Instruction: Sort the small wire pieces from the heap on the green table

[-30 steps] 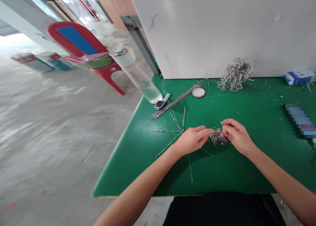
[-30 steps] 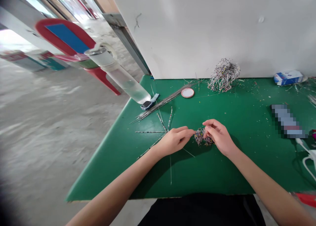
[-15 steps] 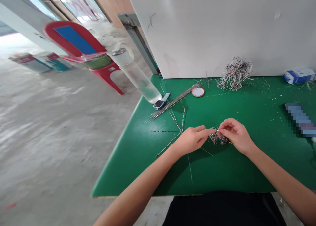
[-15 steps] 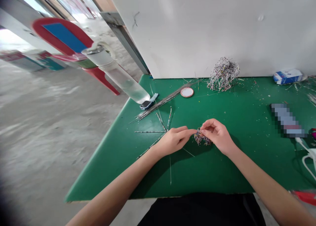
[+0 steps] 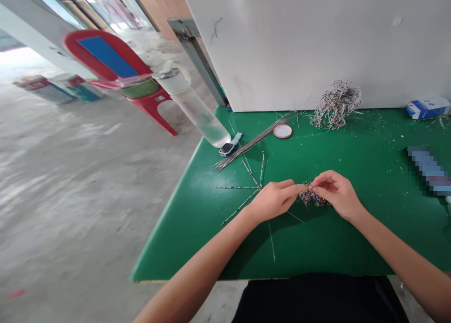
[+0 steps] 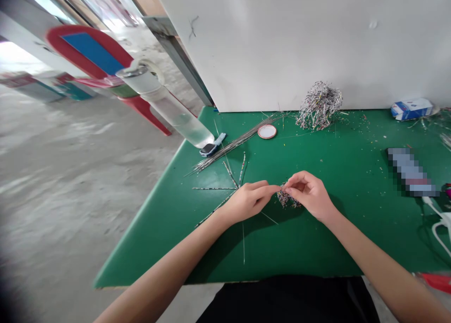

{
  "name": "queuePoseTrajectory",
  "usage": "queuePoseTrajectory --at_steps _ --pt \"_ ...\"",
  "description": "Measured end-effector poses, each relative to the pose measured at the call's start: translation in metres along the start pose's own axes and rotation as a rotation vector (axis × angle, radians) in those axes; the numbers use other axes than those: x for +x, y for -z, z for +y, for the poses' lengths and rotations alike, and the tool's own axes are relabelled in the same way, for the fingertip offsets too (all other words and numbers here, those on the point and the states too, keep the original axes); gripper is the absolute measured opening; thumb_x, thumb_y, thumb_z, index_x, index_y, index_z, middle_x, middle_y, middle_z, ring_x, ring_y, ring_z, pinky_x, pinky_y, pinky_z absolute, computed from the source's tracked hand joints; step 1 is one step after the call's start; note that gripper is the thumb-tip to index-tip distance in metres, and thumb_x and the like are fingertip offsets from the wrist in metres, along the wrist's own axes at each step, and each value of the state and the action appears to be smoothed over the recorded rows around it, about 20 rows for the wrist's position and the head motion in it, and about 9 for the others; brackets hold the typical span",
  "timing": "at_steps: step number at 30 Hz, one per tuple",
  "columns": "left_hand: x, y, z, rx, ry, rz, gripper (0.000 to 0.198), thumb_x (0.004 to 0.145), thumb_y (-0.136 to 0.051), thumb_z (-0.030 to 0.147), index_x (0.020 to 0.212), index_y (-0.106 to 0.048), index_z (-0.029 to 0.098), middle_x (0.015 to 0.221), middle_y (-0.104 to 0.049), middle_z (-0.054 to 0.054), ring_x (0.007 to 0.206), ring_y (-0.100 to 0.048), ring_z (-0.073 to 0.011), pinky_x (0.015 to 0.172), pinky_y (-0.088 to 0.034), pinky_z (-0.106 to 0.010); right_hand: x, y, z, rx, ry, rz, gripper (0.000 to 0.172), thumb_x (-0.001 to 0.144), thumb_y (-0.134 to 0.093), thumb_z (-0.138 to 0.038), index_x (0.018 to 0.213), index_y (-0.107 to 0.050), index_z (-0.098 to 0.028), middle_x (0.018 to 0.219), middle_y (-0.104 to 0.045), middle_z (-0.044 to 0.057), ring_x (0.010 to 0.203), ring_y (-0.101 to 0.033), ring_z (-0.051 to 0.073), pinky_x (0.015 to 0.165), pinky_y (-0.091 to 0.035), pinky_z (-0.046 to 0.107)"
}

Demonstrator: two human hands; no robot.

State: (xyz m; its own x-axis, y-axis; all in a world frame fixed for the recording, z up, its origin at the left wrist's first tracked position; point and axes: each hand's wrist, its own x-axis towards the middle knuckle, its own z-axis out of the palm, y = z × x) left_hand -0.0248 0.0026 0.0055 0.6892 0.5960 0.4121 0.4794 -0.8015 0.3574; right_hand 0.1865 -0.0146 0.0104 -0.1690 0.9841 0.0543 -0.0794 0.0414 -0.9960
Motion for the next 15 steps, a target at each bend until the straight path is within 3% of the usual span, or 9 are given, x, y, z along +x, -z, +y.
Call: queuePoseTrajectory --at_steps 9,15 --pt "0.0005 -0.0006 -0.0006 -0.016 0.019 -0.004 0.037 0.094 -0.036 0.012 0.12 -0.061 0.024 0.072 -0.059 0.001 0.054 -0.053 -0.0075 0.05 -0.039 -0.017 0.0002 0.0014 0.0039 -0.004 0.028 0.014 0.019 0.074 -0.077 -0.032 0.08 -0.061 -0.024 0.076 -0.07 0.0 0.072 -0.067 0.016 0.065 -0.056 0.032" --pt "0.0005 -0.0007 -0.0008 -0.014 0.0 0.014 0.037 0.095 -0.035 0.012 0.12 -0.061 0.023 0.071 -0.057 0.002 0.053 -0.052 -0.0078 0.049 -0.038 -0.018 -0.0003 0.0021 0.0041 0.001 0.039 -0.004 0.015 0.075 -0.075 -0.024 0.081 -0.062 -0.024 0.077 -0.07 -0.001 0.074 -0.068 0.015 0.069 -0.056 0.032"
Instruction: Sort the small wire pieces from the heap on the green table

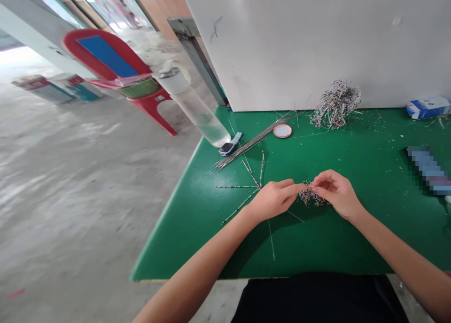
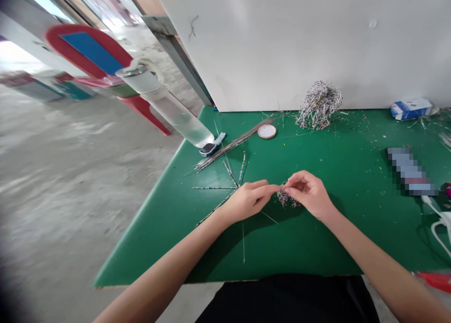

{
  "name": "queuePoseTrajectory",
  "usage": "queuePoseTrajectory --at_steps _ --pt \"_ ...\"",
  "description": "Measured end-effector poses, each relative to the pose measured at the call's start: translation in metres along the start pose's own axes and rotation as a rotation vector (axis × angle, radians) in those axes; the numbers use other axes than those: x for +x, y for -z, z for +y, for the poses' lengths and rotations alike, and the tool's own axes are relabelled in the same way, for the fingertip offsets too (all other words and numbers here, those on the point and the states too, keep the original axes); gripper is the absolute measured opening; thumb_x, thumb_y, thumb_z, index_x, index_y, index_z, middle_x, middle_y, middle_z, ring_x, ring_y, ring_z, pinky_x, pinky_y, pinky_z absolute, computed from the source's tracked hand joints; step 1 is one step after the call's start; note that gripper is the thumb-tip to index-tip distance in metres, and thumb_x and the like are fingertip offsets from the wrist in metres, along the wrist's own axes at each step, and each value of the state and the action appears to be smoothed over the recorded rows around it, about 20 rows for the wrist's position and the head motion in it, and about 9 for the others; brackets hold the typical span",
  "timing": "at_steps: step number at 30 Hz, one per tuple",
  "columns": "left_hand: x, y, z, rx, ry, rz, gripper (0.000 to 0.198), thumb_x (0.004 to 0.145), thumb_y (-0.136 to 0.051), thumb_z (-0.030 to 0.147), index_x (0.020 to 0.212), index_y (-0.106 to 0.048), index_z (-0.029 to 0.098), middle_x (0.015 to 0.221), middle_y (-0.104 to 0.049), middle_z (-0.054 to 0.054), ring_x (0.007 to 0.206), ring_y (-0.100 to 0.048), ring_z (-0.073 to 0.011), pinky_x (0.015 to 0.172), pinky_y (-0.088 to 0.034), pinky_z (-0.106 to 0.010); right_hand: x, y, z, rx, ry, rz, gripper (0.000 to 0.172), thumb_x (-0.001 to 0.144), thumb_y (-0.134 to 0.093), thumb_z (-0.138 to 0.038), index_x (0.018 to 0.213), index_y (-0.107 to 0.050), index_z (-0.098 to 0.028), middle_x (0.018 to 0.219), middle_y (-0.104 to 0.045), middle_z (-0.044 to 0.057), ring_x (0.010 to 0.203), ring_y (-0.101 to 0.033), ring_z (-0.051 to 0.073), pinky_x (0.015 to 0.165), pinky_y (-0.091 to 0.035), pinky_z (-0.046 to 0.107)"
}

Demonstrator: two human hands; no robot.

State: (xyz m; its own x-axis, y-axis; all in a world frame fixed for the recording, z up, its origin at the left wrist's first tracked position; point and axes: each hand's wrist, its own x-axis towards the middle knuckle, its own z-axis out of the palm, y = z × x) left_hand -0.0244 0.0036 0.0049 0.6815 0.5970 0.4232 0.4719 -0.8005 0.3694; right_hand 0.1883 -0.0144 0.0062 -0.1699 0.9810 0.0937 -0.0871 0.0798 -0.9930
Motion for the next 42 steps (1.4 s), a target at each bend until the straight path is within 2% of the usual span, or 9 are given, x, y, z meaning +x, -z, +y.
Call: queuePoseTrajectory --at_steps 10,30,42 --pt "-0.0002 -0.0011 0.0003 0.008 0.001 -0.005 0.036 0.096 -0.035 0.013 0.119 -0.061 0.022 0.07 -0.057 0.002 0.053 -0.052 -0.0077 0.049 -0.038 -0.017 0.0011 0.0008 0.0021 -0.002 -0.003 0.0 0.016 0.075 -0.075 -0.028 0.082 -0.062 -0.024 0.079 -0.071 0.001 0.077 -0.069 0.016 0.074 -0.058 0.034" --pt "0.0 -0.0016 0.0001 0.032 -0.018 0.011 0.032 0.096 -0.033 0.014 0.11 -0.061 0.02 0.07 -0.058 0.001 0.053 -0.054 -0.0085 0.049 -0.039 -0.018 0.0 -0.0007 -0.0031 -0.021 0.011 -0.023 0.016 0.076 -0.077 -0.034 0.08 -0.064 -0.024 0.078 -0.074 0.002 0.076 -0.072 0.018 0.064 -0.058 0.032" --pt "0.0012 -0.0014 0.0017 0.027 -0.011 0.035 0.029 0.096 -0.031 0.015 0.089 -0.06 0.017 0.066 -0.056 0.001 0.053 -0.051 -0.0082 0.05 -0.039 -0.018 -0.0014 -0.0029 -0.0067 -0.084 0.021 -0.014 0.02 0.077 -0.074 -0.04 0.08 -0.062 -0.024 0.078 -0.074 0.003 0.076 -0.073 0.02 0.067 -0.06 0.035"
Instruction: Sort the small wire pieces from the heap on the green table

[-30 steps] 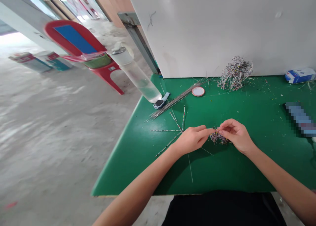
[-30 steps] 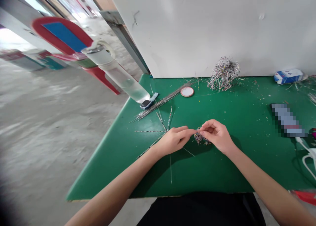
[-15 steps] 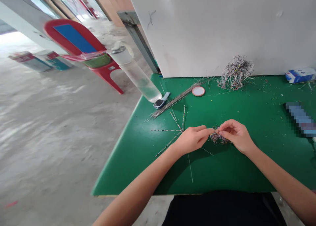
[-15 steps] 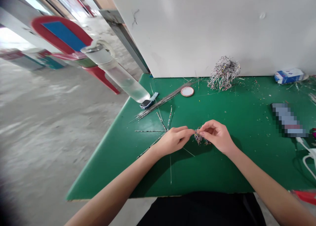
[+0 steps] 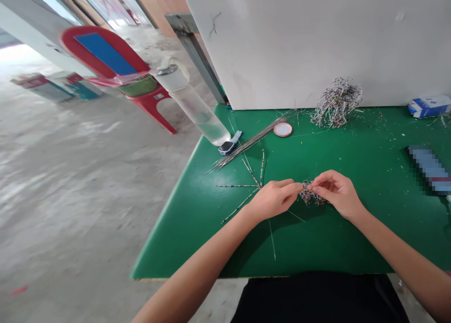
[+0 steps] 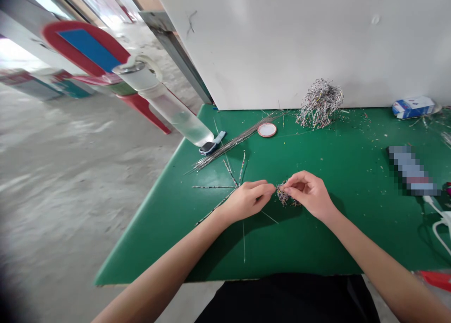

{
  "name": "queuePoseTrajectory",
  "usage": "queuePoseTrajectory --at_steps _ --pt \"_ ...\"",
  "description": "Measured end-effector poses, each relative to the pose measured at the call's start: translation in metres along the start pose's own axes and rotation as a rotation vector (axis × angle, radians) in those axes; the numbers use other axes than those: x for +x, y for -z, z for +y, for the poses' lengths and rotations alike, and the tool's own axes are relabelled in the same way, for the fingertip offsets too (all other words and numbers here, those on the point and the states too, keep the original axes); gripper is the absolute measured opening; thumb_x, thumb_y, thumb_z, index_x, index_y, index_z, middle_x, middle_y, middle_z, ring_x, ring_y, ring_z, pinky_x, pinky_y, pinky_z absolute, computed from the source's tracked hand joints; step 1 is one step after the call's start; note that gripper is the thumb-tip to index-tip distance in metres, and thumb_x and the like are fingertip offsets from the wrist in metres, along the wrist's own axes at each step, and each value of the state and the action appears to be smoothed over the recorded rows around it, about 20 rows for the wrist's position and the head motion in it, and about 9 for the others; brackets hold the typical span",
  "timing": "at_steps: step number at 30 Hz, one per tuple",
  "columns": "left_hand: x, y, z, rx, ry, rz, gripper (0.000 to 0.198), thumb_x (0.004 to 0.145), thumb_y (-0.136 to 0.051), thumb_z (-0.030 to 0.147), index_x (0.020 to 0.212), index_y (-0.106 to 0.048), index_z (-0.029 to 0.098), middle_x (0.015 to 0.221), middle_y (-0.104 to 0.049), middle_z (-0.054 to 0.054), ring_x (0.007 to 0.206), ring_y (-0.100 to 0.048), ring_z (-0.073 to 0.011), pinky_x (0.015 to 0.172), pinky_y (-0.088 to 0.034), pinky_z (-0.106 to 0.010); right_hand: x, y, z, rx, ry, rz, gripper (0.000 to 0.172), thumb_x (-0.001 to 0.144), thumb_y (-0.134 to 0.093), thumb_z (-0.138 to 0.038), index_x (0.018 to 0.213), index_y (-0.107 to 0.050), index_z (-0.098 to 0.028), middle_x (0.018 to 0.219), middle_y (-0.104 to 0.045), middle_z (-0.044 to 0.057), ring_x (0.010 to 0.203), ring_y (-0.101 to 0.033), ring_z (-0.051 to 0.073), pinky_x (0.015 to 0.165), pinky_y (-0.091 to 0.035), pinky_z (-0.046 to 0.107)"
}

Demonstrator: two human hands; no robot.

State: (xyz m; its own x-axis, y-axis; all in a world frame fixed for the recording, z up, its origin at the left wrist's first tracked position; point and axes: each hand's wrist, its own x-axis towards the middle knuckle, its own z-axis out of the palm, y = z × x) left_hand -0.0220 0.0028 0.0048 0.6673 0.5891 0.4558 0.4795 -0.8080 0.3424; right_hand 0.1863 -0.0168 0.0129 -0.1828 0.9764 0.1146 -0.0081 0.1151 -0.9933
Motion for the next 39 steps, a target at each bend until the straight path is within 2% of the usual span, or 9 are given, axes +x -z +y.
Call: queuePoseTrajectory --at_steps 11,14,17,20,24,28,31,34,39 --pt "-0.001 -0.002 0.0 -0.007 -0.031 0.016 0.027 0.097 -0.032 0.016 0.089 -0.058 0.017 0.065 -0.056 0.001 0.051 -0.051 -0.0082 0.049 -0.038 -0.019 -0.003 -0.001 0.003 -0.082 0.008 -0.038 0.011 0.081 -0.07 -0.034 0.081 -0.065 -0.024 0.08 -0.073 0.003 0.071 -0.07 0.017 0.059 -0.058 0.03" --pt "-0.002 -0.003 0.0 -0.025 -0.029 0.022 0.025 0.097 -0.034 0.015 0.094 -0.058 0.017 0.068 -0.058 0.001 0.053 -0.053 -0.0085 0.05 -0.04 -0.019 -0.003 -0.004 0.005 -0.105 0.001 -0.083 0.011 0.081 -0.068 -0.033 0.086 -0.064 -0.024 0.084 -0.073 0.003 0.075 -0.071 0.018 0.065 -0.059 0.032" --pt "-0.002 -0.002 0.0 -0.036 0.001 0.028 0.025 0.097 -0.035 0.014 0.107 -0.057 0.019 0.077 -0.063 0.0 0.059 -0.057 -0.0094 0.054 -0.043 -0.019 -0.003 -0.004 0.003 -0.259 0.028 -0.138 0.013 0.083 -0.065 -0.03 0.095 -0.063 -0.024 0.089 -0.073 0.004 0.075 -0.07 0.019 0.068 -0.058 0.034" --pt "-0.002 0.001 -0.001 -0.005 0.0 0.011 0.03 0.096 -0.033 0.013 0.114 -0.056 0.02 0.074 -0.06 0.0 0.056 -0.055 -0.009 0.051 -0.041 -0.018 0.0 0.003 -0.002 -0.484 0.131 -0.104 0.014 0.087 -0.058 -0.027 0.1 -0.062 -0.024 0.09 -0.07 0.006 0.073 -0.065 0.019 0.065 -0.054 0.033" --pt "-0.003 0.001 -0.001 0.022 0.012 0.004 0.028 0.096 -0.034 0.014 0.103 -0.061 0.018 0.071 -0.057 0.0 0.053 -0.053 -0.0082 0.049 -0.04 -0.018 0.002 0.015 -0.006 -0.809 0.263 -0.187 0.011 0.091 -0.053 -0.027 0.085 -0.06 -0.023 0.076 -0.065 0.004 0.072 -0.059 0.02 0.065 -0.046 0.033" --pt "-0.005 -0.002 -0.003 0.015 0.042 0.014 0.023 0.095 -0.039 0.018 0.093 -0.062 0.017 0.075 -0.061 -0.001 0.054 -0.054 -0.0076 0.05 -0.041 -0.018 0.002 0.02 -0.006 -1.007 0.262 -0.311 0.021 0.091 -0.05 -0.025 0.071 -0.053 -0.022 0.067 -0.059 0.001 0.058 -0.052 0.016 0.055 -0.036 0.03" --pt "-0.005 -0.004 -0.004 0.018 0.046 0.017 0.025 0.096 -0.039 0.02 0.09 -0.062 0.018 0.075 -0.061 -0.001 0.053 -0.054 -0.0076 0.05 -0.041 -0.018 0.0 0.019 -0.007 -1.032 0.255 -0.354 0.013 0.089 -0.048 -0.017 0.081 -0.057 -0.022 0.074 -0.061 0.001 0.059 -0.052 0.015 0.053 -0.034 0.028" --pt "-0.004 -0.004 -0.004 0.012 0.046 0.027 0.027 0.099 -0.037 0.024 0.091 -0.062 0.018 0.073 -0.06 -0.001 0.053 -0.054 -0.008 0.05 -0.04 -0.018 -0.001 0.019 -0.009 -1.049 0.267 -0.388 0.018 0.085 -0.048 -0.013 0.096 -0.06 -0.021 0.082 -0.062 0.003 0.064 -0.054 0.015 0.054 -0.035 0.028" --pt "-0.003 -0.004 -0.003 0.015 0.053 0.032 0.029 0.099 -0.035 0.026 0.09 -0.061 0.017 0.069 -0.058 0.0 0.053 -0.052 -0.0079 0.049 -0.038 -0.018 -0.001 0.017 -0.005 -1.102 0.307 -0.412 0.014 0.087 -0.054 -0.021 0.097 -0.064 -0.021 0.085 -0.062 0.006 0.075 -0.057 0.02 0.059 -0.039 0.03"
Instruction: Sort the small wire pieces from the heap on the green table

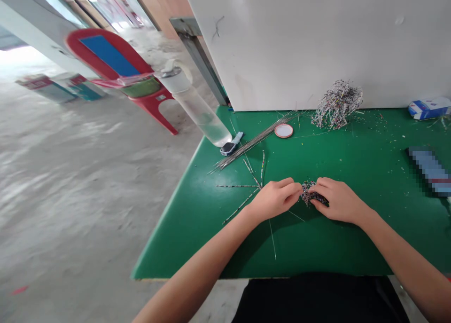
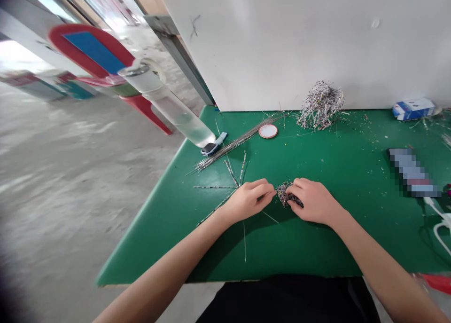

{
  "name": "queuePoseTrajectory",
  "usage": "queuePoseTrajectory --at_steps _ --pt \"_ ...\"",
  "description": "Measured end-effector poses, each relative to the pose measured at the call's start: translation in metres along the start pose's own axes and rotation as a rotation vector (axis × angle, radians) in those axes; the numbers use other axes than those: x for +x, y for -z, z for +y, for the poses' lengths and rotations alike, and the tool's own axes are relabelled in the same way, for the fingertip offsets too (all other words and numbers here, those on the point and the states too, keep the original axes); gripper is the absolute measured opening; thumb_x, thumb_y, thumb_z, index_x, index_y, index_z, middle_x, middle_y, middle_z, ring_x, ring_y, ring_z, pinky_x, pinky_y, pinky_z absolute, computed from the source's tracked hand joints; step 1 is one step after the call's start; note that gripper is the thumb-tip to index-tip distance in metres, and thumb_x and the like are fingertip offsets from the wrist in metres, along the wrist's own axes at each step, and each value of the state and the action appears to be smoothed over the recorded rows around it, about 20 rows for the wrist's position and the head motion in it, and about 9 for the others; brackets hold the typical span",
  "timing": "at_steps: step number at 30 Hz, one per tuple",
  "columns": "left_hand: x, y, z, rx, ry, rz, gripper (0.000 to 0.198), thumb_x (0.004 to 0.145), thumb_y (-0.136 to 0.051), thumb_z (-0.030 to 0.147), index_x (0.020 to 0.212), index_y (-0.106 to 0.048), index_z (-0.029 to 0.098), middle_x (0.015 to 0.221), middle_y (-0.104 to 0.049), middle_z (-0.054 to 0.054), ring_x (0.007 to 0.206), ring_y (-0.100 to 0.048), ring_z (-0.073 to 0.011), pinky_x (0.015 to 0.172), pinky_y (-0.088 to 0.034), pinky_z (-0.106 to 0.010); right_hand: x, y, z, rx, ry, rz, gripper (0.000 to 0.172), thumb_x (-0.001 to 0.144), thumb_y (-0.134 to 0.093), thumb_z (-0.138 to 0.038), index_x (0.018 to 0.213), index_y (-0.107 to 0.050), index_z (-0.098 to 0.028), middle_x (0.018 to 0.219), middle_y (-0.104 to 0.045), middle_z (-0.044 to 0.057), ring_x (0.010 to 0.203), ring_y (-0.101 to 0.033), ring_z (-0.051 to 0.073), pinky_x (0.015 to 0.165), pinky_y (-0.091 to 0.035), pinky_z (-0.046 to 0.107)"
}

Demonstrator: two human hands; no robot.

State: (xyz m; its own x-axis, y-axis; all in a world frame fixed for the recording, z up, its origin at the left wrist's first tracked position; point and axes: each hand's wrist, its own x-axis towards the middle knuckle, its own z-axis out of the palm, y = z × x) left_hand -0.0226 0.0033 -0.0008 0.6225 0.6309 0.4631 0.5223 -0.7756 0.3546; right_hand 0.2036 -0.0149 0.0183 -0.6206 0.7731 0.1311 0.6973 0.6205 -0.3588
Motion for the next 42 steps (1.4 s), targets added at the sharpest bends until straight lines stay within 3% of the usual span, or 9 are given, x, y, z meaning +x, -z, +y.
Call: queuePoseTrajectory --at_steps 5,10,17,21,25,29,42 --pt "0.0 0.0 0.001 -0.031 0.031 0.005 0.023 0.097 -0.038 0.024 0.091 -0.058 0.017 0.068 -0.059 0.001 0.052 -0.052 -0.0081 0.05 -0.039 -0.018 0.001 -0.004 0.001 -0.004 -0.003 0.0 0.01 0.089 -0.055 -0.022 0.091 -0.065 -0.022 0.082 -0.061 0.005 0.075 -0.057 0.019 0.058 -0.04 0.03" --pt "0.0 0.001 0.0 -0.009 0.003 -0.035 0.023 0.098 -0.038 0.022 0.105 -0.06 0.019 0.075 -0.062 0.0 0.054 -0.056 -0.0085 0.05 -0.041 -0.018 0.002 -0.005 0.003 -0.019 0.016 -0.002 0.013 0.091 -0.051 -0.019 0.089 -0.064 -0.021 0.082 -0.062 0.005 0.075 -0.057 0.019 0.059 -0.041 0.03" --pt "0.0 -0.001 0.0 0.035 -0.03 -0.03 0.025 0.095 -0.039 0.017 0.087 -0.063 0.017 0.07 -0.058 0.0 0.052 -0.053 -0.0076 0.049 -0.038 -0.017 0.003 -0.006 0.004 -0.018 0.024 0.054 0.018 0.093 -0.046 -0.02 0.083 -0.061 -0.02 0.079 -0.062 0.006 0.073 -0.058 0.021 0.059 -0.042 0.032" --pt "0.002 0.0 0.001 0.041 -0.03 0.01 0.024 0.09 -0.039 0.014 0.082 -0.062 0.017 0.067 -0.055 0.001 0.05 -0.048 -0.0077 0.048 -0.036 -0.018 0.002 -0.002 0.001 0.146 -0.031 0.198 0.015 0.093 -0.046 -0.021 0.085 -0.058 -0.021 0.08 -0.064 0.005 0.071 -0.059 0.019 0.061 -0.045 0.031" --pt "0.004 0.001 0.003 0.026 -0.037 0.061 0.022 0.088 -0.039 0.014 0.082 -0.06 0.017 0.064 -0.054 0.002 0.048 -0.045 -0.0076 0.046 -0.033 -0.019 0.001 -0.001 -0.004 0.394 -0.114 0.276 0.011 0.09 -0.052 -0.022 0.08 -0.056 -0.023 0.075 -0.065 0.001 0.055 -0.057 0.013 0.054 -0.047 0.027" --pt "0.005 0.002 0.004 0.016 -0.042 0.081 0.022 0.086 -0.038 0.012 0.08 -0.059 0.017 0.063 -0.053 0.003 0.048 -0.043 -0.0073 0.046 -0.031 -0.019 0.002 -0.004 -0.007 0.535 -0.128 0.332 0.007 0.087 -0.056 -0.019 0.082 -0.059 -0.023 0.079 -0.069 0.002 0.056 -0.062 0.012 0.053 -0.05 0.025" --pt "0.003 0.001 0.003 0.019 -0.051 0.042 0.023 0.09 -0.037 0.015 0.084 -0.059 0.018 0.065 -0.052 0.003 0.048 -0.043 -0.0068 0.046 -0.031 -0.019 0.002 -0.007 -0.011 0.595 -0.107 0.37 0.006 0.084 -0.059 -0.017 0.083 -0.062 -0.022 0.082 -0.073 0.003 0.061 -0.066 0.012 0.055 -0.055 0.022"
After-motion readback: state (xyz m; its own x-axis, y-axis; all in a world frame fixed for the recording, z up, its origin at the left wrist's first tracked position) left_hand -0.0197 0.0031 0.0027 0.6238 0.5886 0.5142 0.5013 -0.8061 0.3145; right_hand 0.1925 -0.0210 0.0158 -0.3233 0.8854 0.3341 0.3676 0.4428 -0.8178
